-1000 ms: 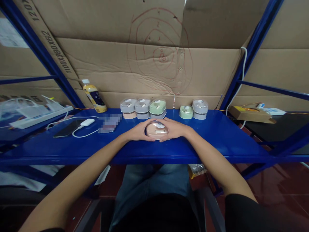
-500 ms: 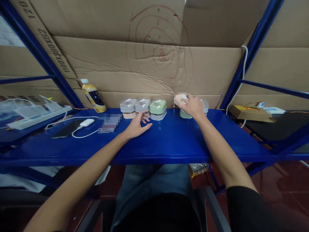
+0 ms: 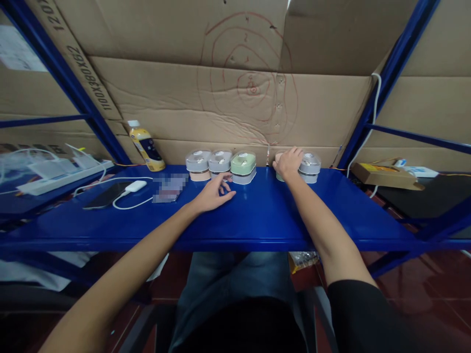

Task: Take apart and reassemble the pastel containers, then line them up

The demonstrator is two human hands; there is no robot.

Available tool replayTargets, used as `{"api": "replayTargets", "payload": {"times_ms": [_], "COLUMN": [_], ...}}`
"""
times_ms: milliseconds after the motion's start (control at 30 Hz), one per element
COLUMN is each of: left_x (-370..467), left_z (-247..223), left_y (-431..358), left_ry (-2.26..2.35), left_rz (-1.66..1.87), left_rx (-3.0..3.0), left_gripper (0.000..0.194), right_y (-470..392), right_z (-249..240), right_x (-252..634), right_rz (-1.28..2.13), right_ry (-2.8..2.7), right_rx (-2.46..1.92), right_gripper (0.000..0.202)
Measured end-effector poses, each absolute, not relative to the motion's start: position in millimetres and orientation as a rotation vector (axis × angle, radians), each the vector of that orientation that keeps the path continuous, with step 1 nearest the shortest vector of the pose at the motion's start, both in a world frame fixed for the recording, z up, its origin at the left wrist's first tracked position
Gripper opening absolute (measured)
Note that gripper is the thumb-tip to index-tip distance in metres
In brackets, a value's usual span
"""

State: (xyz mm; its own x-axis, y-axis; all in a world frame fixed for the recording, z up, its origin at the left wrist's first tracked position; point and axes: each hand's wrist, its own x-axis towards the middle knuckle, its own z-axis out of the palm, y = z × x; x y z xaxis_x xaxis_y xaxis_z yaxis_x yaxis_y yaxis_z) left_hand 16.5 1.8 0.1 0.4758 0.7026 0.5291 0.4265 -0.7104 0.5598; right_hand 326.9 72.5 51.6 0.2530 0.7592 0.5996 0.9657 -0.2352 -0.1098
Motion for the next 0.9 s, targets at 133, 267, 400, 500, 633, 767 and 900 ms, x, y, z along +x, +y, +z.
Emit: {"api": "replayTargets", "payload": {"times_ms": [133,267,400,500,633,767,900], "left_x": [17,17,15,13,12,12,9], "left_z": [2,3,1,-1,-1,1,2], "left_y": [0,0,3,6,7,10,16], "left_ry": [0.957,0.969,0.957,0.953,0.968,0.949,0.797], "left_rz": [1.101,1.102,1.117,1.131,1.169,1.253,1.22], "left_rx": [2.368,2.372,2.398,2.408,2.379,2.222,1.9], "left_gripper": [0.056,0.057,0.054,0.053,0.054,0.061,0.074], "right_y": [60,47,44,45,41,23,-5], "right_z": [61,69,67,62,60,64,64], "right_x": [316,277,231,216,231,269,299], "right_rz": [-0.704,-0.5,-0.233,-0.141,-0.137,-0.052,0.492], "right_ry": [-1.646,-2.025,-2.137,-2.12,-2.087,-2.014,-2.062], "right_rx": [-1.952,-1.647,-1.735,-1.812,-1.694,-1.357,-0.995], "right_gripper": [0.083,0.082,0.114,0.121,0.104,0.096,0.096]}}
